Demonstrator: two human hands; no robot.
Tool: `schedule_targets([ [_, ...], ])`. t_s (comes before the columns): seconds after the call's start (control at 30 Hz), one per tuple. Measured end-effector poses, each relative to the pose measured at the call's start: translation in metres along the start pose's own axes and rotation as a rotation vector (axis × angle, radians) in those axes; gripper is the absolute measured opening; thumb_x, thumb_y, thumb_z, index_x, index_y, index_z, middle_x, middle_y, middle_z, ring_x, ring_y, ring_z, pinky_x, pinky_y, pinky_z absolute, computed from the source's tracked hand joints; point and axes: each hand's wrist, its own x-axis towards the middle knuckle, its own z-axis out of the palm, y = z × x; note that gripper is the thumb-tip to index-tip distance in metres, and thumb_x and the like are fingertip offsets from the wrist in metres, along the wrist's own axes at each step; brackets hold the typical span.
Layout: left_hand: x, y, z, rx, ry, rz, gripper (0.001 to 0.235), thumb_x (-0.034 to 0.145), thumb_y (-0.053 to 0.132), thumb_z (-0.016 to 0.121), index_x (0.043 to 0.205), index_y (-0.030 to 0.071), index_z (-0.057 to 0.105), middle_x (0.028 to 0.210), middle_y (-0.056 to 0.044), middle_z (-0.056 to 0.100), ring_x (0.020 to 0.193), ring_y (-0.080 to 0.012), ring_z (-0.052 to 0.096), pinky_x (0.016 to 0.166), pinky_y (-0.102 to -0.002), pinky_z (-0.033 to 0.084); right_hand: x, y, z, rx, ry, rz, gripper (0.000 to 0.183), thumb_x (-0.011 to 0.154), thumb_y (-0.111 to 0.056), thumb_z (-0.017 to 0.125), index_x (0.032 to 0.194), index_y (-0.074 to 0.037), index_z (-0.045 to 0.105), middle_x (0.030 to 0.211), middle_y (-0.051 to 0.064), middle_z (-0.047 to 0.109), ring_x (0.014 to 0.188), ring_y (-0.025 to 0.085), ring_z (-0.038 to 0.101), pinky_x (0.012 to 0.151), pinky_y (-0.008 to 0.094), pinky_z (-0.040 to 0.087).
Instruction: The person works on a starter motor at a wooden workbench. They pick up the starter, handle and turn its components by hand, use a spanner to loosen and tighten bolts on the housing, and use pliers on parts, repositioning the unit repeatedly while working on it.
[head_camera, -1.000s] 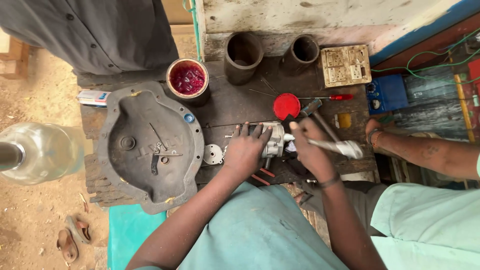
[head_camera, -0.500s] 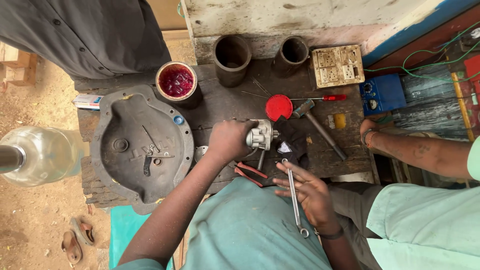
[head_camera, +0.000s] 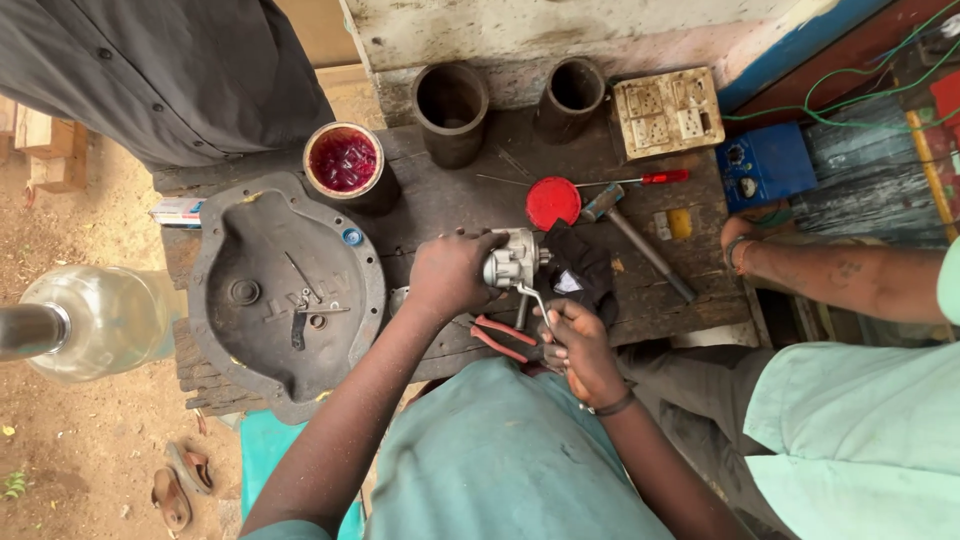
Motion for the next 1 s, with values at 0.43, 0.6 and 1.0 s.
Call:
schedule_targets([
  [0.43, 0.003, 0.0, -0.009, -0.016, -0.11, -0.046, 0.073, 0.058, 0.043, 0.091, 0.124, 0.023, 0.069, 0.094, -0.011, 0.076, 0.085, -0.0338, 0.073, 0.073, -0.048, 0.057, 0.058, 0.058, -0.01, -0.03, -0.086, -0.216, 0.03, 0.116, -0.025, 0.043, 0.103, -0.003, 0.058, 0.071, -0.004, 0.04, 0.059, 0.005, 0.035, 0.052, 0.022, 0.035],
  [0.6, 0.003, 0.001, -0.007, -0.024, -0.151, -0.064, 0.07, 0.062, 0.042, 0.09, 0.126, 0.024, 0.069, 0.091, -0.012, 0.075, 0.085, -0.0334, 0.073, 0.073, -0.047, 0.058, 0.014, 0.015, 0.037, -0.262, 0.062, -0.266, 0.027, 0.11, -0.028, 0.038, 0.108, -0.008, 0.056, 0.069, 0.0, 0.047, 0.05, 0.008, 0.042, 0.044, 0.025, 0.04],
  [1.0, 0.003, 0.0, -0.004, 0.005, -0.136, -0.044, 0.066, 0.062, 0.039, 0.09, 0.123, 0.022, 0.07, 0.101, -0.009, 0.075, 0.091, -0.031, 0.073, 0.076, -0.046, 0.058, 0.019, -0.045, 0.021, -0.092, -0.139, 0.262, 0.036, 0.109, -0.034, 0.05, 0.115, 0.001, 0.059, 0.061, 0.005, 0.058, 0.053, 0.024, 0.07, 0.042, 0.033, 0.056],
])
